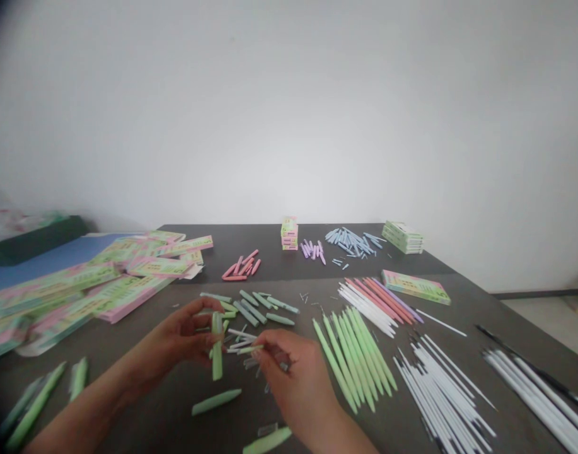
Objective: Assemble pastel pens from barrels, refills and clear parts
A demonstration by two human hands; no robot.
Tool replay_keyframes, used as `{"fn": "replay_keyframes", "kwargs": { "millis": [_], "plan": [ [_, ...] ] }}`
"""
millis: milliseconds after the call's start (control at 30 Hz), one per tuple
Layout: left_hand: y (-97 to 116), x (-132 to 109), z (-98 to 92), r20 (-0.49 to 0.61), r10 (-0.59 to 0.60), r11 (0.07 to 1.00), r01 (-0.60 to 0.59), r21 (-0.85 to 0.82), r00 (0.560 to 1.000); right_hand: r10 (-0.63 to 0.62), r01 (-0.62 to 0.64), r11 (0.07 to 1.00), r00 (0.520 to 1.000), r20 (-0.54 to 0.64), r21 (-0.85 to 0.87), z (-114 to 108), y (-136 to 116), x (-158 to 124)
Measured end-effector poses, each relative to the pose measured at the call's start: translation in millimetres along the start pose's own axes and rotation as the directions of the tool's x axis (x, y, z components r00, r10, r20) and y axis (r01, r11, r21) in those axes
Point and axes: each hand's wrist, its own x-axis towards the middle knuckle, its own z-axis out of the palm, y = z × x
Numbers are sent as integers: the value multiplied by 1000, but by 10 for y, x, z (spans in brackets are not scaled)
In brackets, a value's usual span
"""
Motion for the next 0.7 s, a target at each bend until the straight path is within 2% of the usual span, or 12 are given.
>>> {"fn": "replay_keyframes", "kwargs": {
  "millis": [100, 233, 400, 700],
  "plan": [
    [-37, 9, 140, -140, 38, 982, -62, -176, 989, -37, 37, 999, 999, -32, -1, -6, -16, -20],
    [-91, 3, 276, -255, -40, 925, -60, -375, 966, -87, 86, 996, 991, -100, -8, -14, -28, -27],
    [-142, 9, 364, -272, -149, 856, -13, -516, 951, -100, 93, 994, 982, -162, -51, -45, -62, -12],
    [-146, -6, 413, -254, -174, 836, 6, -549, 951, -169, 142, 980, 965, -200, -143, -66, -63, -14]
  ]
}}
